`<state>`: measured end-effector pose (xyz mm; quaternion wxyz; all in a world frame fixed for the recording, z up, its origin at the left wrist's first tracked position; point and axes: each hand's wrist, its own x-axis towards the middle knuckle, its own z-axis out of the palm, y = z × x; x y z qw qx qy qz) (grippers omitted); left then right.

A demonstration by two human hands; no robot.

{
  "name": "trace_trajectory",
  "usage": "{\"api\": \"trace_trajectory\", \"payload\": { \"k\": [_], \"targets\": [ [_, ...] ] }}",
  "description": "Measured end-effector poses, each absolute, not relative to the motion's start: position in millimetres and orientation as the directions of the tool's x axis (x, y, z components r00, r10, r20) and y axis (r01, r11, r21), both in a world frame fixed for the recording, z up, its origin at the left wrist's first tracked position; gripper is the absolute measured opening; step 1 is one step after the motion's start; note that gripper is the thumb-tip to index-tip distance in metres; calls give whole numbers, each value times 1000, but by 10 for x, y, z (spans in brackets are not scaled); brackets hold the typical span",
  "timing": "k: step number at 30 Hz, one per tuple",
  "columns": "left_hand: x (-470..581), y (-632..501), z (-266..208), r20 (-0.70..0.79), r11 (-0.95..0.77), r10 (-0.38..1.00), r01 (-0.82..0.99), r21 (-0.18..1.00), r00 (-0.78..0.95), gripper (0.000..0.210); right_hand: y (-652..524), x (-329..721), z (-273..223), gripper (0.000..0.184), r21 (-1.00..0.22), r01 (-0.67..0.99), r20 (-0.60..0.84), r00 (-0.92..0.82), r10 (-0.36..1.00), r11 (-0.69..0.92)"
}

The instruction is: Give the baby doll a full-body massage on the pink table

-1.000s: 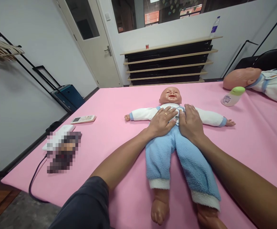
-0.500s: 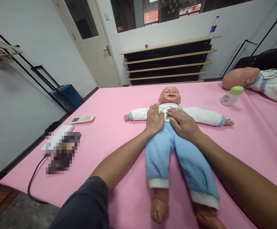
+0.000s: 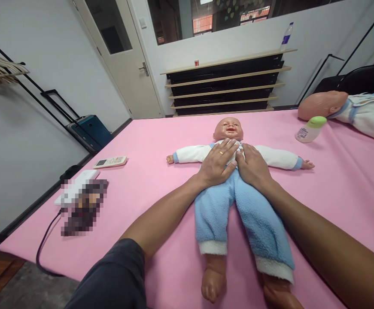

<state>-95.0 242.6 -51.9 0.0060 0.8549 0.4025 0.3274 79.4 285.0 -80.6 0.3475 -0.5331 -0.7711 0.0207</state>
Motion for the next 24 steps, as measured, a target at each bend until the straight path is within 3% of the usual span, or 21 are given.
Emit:
{"api": "trace_trajectory", "payload": {
  "k": [5, 11, 15, 19, 24],
  "targets": [
    [-959, 2468, -526, 449, -663, 729, 697, 275, 517, 49, 2787, 787, -825, 59, -421, 822, 575, -85, 813, 384],
    [-961, 2548, -568, 400, -528, 828, 786, 323, 392, 49, 2619, 745, -665, 56, -281, 705, 730, -284, 621, 652],
    [-976, 2625, -649, 381, -401, 892, 818, 413, 244, 50, 2571, 739, -599, 50, -227, 581, 682, -479, 553, 782],
    [-987, 2676, -733, 338, -236, 939, 822, 518, 57, 54, 2634, 734, -636, 43, -244, 566, 605, -546, 580, 787],
    [-936, 2571, -684, 431, -300, 899, 828, 474, 79, 59, 2761, 747, -703, 48, -258, 681, 532, -492, 689, 686]
  ]
}}
